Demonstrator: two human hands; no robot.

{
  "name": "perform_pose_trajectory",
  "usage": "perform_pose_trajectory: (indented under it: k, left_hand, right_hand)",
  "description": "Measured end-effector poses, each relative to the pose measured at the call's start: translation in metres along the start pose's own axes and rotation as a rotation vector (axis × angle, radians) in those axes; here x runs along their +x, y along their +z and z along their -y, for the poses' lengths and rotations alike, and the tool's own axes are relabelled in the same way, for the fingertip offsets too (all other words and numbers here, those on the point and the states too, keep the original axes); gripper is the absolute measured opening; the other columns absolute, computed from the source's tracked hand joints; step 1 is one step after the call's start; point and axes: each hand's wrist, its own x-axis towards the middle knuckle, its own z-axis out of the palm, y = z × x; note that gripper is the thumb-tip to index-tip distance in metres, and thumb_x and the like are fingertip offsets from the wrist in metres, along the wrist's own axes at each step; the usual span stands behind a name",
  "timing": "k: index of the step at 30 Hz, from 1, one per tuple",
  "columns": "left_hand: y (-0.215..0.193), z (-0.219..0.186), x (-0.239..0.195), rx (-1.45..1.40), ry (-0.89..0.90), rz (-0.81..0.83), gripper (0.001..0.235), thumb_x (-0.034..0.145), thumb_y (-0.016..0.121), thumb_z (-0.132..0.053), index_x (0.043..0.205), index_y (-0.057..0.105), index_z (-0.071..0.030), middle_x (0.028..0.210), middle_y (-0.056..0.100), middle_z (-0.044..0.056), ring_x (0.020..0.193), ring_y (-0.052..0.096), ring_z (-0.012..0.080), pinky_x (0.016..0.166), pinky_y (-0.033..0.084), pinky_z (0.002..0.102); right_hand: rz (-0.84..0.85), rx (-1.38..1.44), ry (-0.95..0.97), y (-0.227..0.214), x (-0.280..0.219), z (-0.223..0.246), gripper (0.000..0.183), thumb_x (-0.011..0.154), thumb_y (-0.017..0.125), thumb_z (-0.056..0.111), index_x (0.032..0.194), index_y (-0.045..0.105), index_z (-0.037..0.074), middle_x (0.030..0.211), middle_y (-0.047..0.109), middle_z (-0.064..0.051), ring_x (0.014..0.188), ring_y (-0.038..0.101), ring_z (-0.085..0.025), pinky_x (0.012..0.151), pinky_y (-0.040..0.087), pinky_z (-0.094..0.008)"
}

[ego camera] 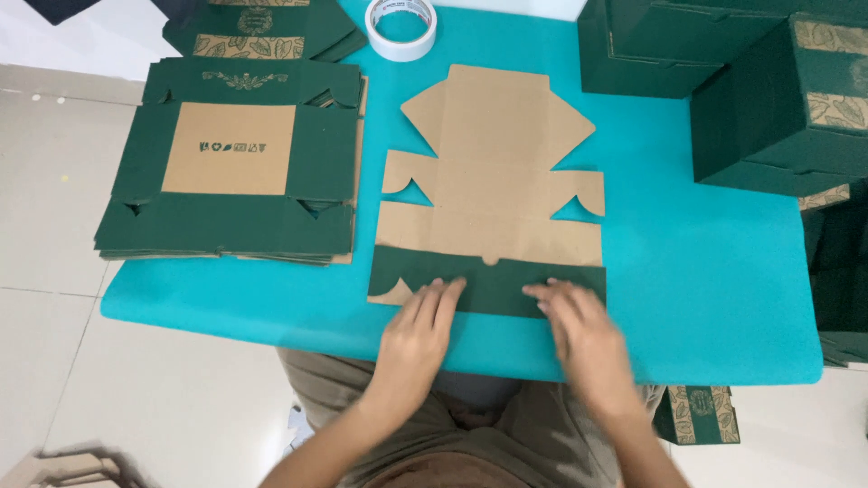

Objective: Assembling cardboard boxes by folding pre-cut templates and tucking in the flaps.

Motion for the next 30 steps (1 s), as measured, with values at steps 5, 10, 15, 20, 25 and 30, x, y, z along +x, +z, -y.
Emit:
perform_pose_trajectory:
  k: [5, 10, 15, 20, 25, 30]
  left_hand:
    - [0.007, -0.005, -0.022, -0.058, 0.041, 0.126, 0.061, 0.093, 0.058, -0.032, 0.148, 0.041, -0.011, 0.131, 0.052, 0.021, 0.13, 0.048, 0.0385, 0.111, 0.037, 0.049]
    - [0.019, -0.008, -0.026, -0.005, 0.07, 0.185, 0.073, 0.095, 0.053, -0.051, 0.15, 0.038, -0.006, 0.138, 0.046, 0.029, 0.135, 0.038, 0.0483, 0.115, 0.026, 0.057]
    - [0.018, -0.004, -0.017, 0.119, 0.171, 0.166, 0.065, 0.097, 0.05, -0.051, 0.139, 0.05, -0.001, 0.134, 0.052, 0.017, 0.124, 0.05, 0.0432, 0.106, 0.038, 0.054]
    - [0.013, 0.007, -0.016, 0.135, 0.244, 0.172, 0.064, 0.097, 0.052, -0.045, 0.141, 0.048, 0.001, 0.143, 0.05, 0.016, 0.126, 0.051, 0.038, 0.105, 0.041, 0.049]
    - [0.007, 0.036, -0.016, 0.071, 0.302, 0.19, 0.057, 0.098, 0.054, -0.037, 0.142, 0.049, -0.002, 0.137, 0.055, 0.015, 0.125, 0.053, 0.0267, 0.105, 0.038, 0.042]
    - [-0.007, 0.052, -0.017, 0.0, 0.258, 0.187, 0.051, 0.096, 0.056, -0.032, 0.137, 0.054, -0.002, 0.134, 0.055, 0.015, 0.127, 0.052, 0.0276, 0.111, 0.035, 0.044]
  right_hand:
    - [-0.013, 0.12, -0.019, 0.016, -0.027, 0.019, 0.042, 0.088, 0.06, 0.013, 0.13, 0.063, 0.02, 0.13, 0.055, -0.019, 0.135, 0.048, -0.039, 0.114, 0.038, -0.05]
    - [-0.054, 0.088, -0.044, 0.025, -0.03, 0.026, 0.043, 0.088, 0.063, 0.021, 0.13, 0.065, 0.021, 0.128, 0.053, -0.024, 0.137, 0.044, -0.044, 0.114, 0.035, -0.053]
    - [-0.08, -0.124, -0.162, 0.023, -0.029, 0.035, 0.054, 0.086, 0.063, 0.026, 0.136, 0.057, 0.01, 0.14, 0.053, -0.013, 0.132, 0.052, -0.026, 0.116, 0.032, -0.046]
    - [-0.071, -0.218, -0.163, 0.023, -0.031, 0.028, 0.051, 0.089, 0.059, 0.027, 0.138, 0.057, 0.015, 0.138, 0.057, -0.008, 0.132, 0.052, -0.023, 0.116, 0.032, -0.046]
    - [-0.057, -0.135, -0.196, 0.014, -0.028, 0.019, 0.047, 0.09, 0.057, 0.02, 0.136, 0.057, 0.01, 0.14, 0.057, -0.006, 0.136, 0.049, -0.022, 0.118, 0.03, -0.044]
    - [-0.028, -0.117, -0.173, 0.007, -0.031, 0.0, 0.045, 0.09, 0.056, 0.016, 0.134, 0.058, 0.007, 0.14, 0.058, -0.008, 0.133, 0.052, -0.022, 0.119, 0.035, -0.044]
